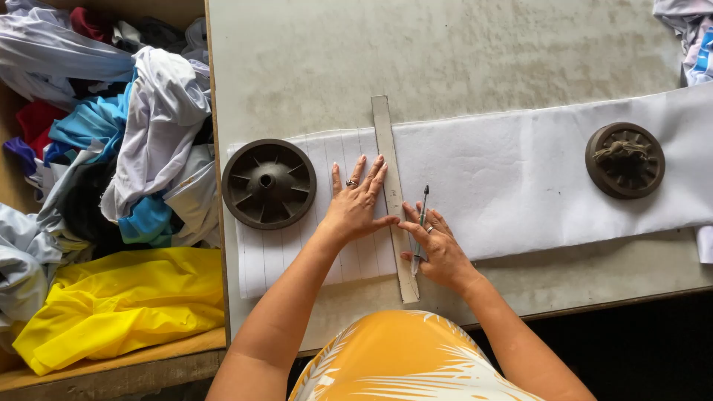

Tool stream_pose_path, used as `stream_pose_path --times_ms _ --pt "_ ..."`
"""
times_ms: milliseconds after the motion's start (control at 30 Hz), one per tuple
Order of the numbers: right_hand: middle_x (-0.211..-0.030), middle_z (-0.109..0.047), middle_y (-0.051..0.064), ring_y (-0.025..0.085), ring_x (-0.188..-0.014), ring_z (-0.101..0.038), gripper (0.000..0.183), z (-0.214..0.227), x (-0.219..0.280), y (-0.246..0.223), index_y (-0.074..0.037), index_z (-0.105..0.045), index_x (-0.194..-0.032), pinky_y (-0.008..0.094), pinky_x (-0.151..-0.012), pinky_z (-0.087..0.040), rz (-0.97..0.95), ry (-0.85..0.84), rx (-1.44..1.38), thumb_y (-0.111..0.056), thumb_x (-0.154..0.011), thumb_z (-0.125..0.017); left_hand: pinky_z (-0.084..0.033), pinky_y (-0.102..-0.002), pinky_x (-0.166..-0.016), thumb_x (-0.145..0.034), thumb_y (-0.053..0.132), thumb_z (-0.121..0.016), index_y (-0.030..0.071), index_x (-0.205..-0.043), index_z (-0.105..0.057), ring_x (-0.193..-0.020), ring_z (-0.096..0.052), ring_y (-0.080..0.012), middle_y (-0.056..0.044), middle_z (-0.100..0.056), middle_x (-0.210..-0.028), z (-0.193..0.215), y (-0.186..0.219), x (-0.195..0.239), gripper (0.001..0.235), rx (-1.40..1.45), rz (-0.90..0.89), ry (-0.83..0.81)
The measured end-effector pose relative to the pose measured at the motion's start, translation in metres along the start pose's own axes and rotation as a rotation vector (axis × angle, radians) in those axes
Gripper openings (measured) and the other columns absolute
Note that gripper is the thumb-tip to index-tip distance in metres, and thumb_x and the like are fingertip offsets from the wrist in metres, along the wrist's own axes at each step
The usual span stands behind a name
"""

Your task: Marking parallel lines on a strip of white fabric using a ruler and pen, followed by cutting the fabric with scissors.

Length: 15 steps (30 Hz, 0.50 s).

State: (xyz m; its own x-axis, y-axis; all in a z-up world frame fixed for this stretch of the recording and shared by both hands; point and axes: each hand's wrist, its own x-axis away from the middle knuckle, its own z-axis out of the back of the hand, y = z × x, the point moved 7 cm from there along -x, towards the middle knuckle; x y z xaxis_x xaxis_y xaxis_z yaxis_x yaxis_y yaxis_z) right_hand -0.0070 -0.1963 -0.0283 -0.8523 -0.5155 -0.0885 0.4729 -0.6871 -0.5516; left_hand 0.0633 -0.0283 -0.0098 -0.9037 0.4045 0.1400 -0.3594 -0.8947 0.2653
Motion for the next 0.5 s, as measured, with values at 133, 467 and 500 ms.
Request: stream_pose_path --times_ms 133,467,500 --pt "-0.164 -0.039 0.0 0.027 -0.153 -0.028 0.06 0.0034 -0.0012 -0.0049 -0.026 -0.058 -0.136 0.045 -0.123 -0.018 0.003 0.006 -0.004 -0.042 -0.082 -0.079 0.008 -0.072 -0.113 -0.08 0.088 -0.045 0.014 -0.163 -0.014 -0.156 -0.003 -0.0328 -0.003 -0.011 -0.17 -0.0008 -0.0003 -0.0007 0.116 -0.006 0.003 -0.013" --pt "-0.164 -0.039 -0.001 0.026 -0.153 -0.027 0.059 0.0013 -0.0009 -0.0023 -0.027 -0.057 -0.135 0.044 -0.124 -0.017 -0.002 -0.002 -0.003 -0.043 -0.082 -0.078 0.009 -0.073 -0.112 -0.08 0.088 -0.045 0.012 -0.163 -0.013 -0.155 -0.001 -0.0338 -0.004 -0.01 -0.17 -0.004 -0.0015 -0.0036 0.116 0.028 0.002 -0.012" --pt "-0.164 -0.038 -0.001 0.026 -0.153 -0.027 0.059 0.0 0.0001 -0.002 -0.027 -0.057 -0.135 0.044 -0.124 -0.017 0.0 -0.002 0.0 -0.043 -0.082 -0.078 0.009 -0.073 -0.112 -0.08 0.087 -0.045 0.013 -0.163 -0.013 -0.155 -0.002 -0.0339 -0.004 -0.01 -0.17 -0.0046 -0.0014 -0.0032 0.116 0.025 0.0 -0.012"
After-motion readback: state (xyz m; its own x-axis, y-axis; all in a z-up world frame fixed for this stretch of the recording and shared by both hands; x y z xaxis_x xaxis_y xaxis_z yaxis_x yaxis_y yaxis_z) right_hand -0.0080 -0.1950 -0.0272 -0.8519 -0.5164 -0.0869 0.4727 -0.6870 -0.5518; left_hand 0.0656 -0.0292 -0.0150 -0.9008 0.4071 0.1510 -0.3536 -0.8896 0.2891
